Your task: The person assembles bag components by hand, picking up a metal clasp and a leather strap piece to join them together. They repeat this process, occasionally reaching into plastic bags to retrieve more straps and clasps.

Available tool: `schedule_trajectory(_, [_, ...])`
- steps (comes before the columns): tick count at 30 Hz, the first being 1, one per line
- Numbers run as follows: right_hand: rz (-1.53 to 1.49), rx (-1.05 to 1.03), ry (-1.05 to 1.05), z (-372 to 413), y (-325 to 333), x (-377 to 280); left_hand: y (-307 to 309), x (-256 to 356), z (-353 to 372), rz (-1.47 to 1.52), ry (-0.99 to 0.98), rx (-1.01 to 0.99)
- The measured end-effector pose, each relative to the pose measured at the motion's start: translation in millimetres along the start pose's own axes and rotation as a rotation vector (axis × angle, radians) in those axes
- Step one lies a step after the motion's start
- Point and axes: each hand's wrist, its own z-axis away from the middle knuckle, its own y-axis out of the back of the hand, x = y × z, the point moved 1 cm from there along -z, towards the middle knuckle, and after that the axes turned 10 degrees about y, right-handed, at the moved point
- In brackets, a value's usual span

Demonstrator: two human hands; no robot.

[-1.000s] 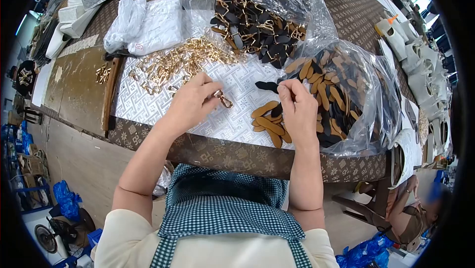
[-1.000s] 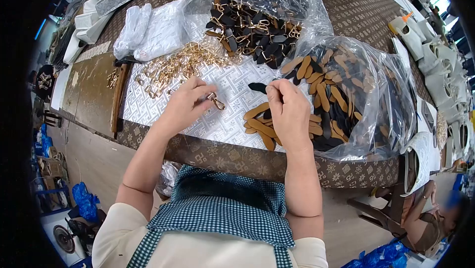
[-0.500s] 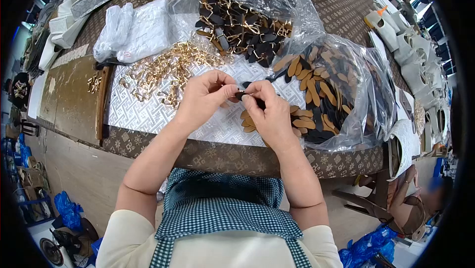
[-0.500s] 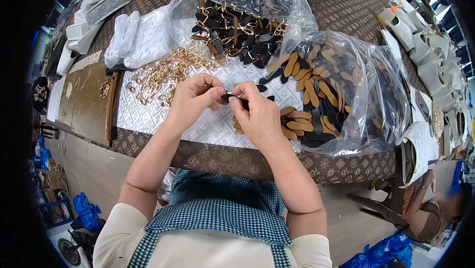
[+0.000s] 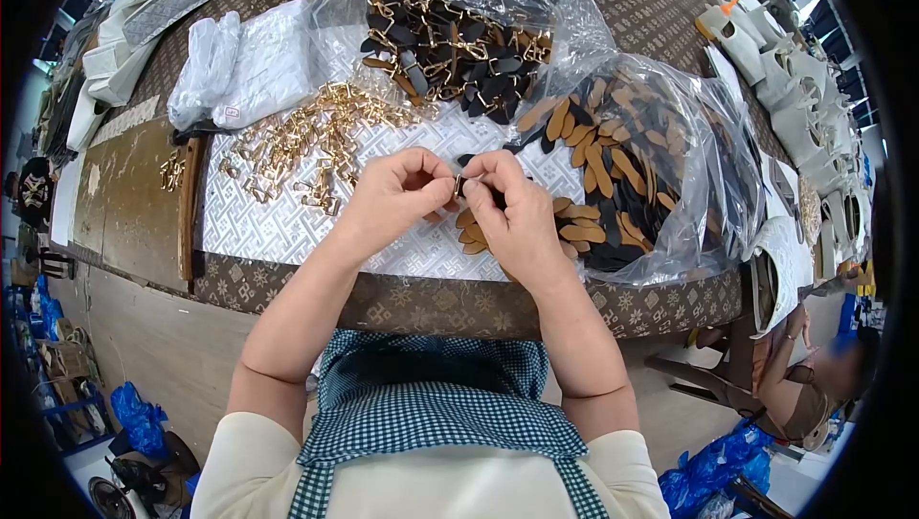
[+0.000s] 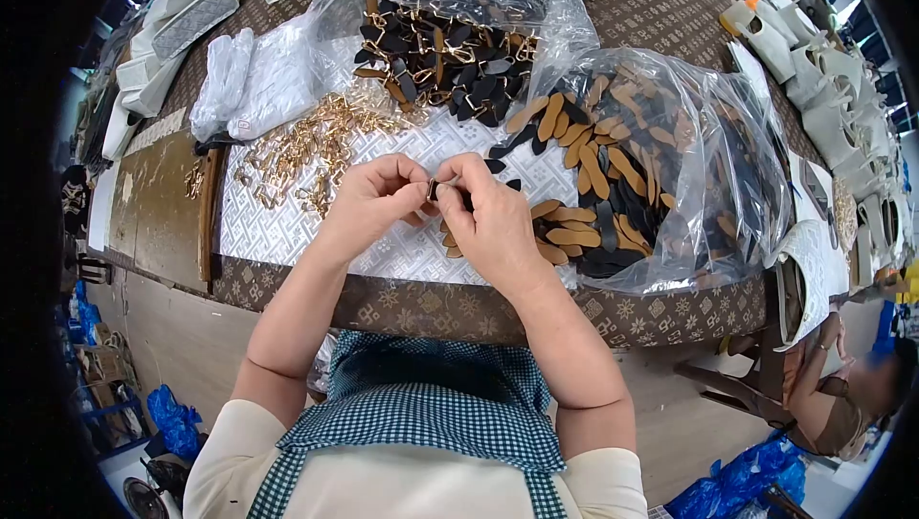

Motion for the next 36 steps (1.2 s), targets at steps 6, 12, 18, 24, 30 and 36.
schedule_trajectory(6, [0.032,-0.042,0.147,-1.5,-0.5,-3.4,9.1,-2.6,-3.6,-0.03,0.0,-0.052])
schedule_trajectory(12, [0.05,-0.02,0.152,-0.5,-2.2,-0.6,6.0,-4.9,-2.8,-0.032,-0.078,-0.092])
schedule_trajectory(18, [0.128,0.014,0.112,1.4,-0.8,-1.5,2.6,-0.2,0.4,-0.075,-0.056,-0.113])
schedule_trajectory(24, [0.143,0.014,0.116,0.1,-1.7,2.3,5.1,-2.9,-2.5,0.006,-0.067,-0.118])
schedule_trajectory(30, [0.236,0.182,0.222,-5.9,8.6,-0.3,13.0,10.0,-16.1,0.118,-0.094,-0.073])
schedule_trajectory(36, [0.45,0.153,0.272,-7.0,9.3,20.3,37.4,51.5,-29.5,-0.116,-0.339,0.289])
